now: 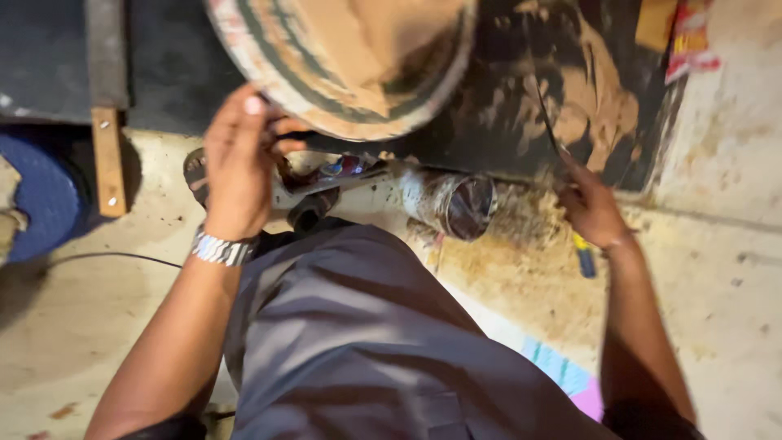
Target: The person applies frosting to a cake on a rotating stand using a spatula while turning the stand by hand.
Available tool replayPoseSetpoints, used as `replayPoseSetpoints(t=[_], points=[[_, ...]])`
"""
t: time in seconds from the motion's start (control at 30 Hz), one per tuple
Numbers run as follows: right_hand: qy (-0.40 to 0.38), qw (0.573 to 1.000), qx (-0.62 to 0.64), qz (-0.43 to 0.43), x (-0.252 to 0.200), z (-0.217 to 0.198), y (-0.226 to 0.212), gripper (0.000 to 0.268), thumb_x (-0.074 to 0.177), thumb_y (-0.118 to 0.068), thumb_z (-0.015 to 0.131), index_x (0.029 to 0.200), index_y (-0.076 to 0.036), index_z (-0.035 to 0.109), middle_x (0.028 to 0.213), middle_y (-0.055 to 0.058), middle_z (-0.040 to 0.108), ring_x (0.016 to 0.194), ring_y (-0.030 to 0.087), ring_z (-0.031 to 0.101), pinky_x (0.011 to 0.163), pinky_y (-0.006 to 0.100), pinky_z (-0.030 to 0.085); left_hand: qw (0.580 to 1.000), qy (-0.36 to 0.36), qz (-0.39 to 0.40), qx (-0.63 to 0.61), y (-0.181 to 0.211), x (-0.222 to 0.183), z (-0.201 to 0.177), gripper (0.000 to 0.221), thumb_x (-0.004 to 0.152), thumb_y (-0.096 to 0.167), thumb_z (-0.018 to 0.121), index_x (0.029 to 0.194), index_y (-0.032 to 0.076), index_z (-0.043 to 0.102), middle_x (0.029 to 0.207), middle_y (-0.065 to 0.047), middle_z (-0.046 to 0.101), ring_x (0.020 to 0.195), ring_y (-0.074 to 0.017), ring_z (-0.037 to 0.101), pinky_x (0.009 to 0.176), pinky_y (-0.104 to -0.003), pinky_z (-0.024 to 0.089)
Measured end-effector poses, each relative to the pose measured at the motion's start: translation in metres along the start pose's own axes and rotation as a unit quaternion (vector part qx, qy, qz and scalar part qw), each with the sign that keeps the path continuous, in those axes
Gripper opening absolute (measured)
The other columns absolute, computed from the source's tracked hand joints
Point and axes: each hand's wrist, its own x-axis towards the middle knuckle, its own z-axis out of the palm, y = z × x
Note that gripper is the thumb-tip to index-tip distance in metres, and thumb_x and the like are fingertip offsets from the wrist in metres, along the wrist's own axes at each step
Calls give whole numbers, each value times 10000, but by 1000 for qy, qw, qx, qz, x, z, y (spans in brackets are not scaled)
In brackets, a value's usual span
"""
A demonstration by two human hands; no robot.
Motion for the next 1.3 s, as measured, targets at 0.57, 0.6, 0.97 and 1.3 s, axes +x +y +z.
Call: replayPoseSetpoints(t=[0.57, 0.6, 0.97, 1.3], points=[[161, 959, 234, -9, 12, 141, 114, 598, 1064, -28, 454, 1619, -170, 285, 887, 32, 747, 659, 84, 685, 527, 253, 536, 1000, 9, 19, 23, 16, 3, -17, 487, 1185, 389, 615, 1481, 9, 542, 1053, -65, 623, 949, -177, 636, 867, -362, 582], [189, 949, 254, 4, 20, 138, 123, 623, 1060, -37, 460, 1632, -209, 283, 836, 38, 714, 608, 89, 626, 501, 255, 500, 999, 16, 13, 34, 17, 0, -17, 515, 1166, 413, 609, 1504, 32, 529, 1088, -70, 634, 999, -183, 654, 880, -368, 586], [70, 973, 203, 80, 45, 168, 66, 655, 1059, -148, 555, 1655, -263, 308, 698, 116, 600, 502, 167, 507, 446, 339, 435, 1000, 18, -20, 16, -7, -10, 4, 464, 1107, 403, 565, 1368, 23, 518, 1162, -138, 684, 1055, -259, 724, 835, -352, 594], [97, 915, -212, -329, -36, -49, -173, 466, 1072, 46, 616, 1489, -162, 612, 1131, 89, 735, 828, 149, 673, 743, 340, 552, 999, -17, 0, -28, -26, 0, 6, 443, 1067, 323, 549, 1398, 30, 521, 1207, -107, 688, 1034, -206, 735, 783, -287, 592]])
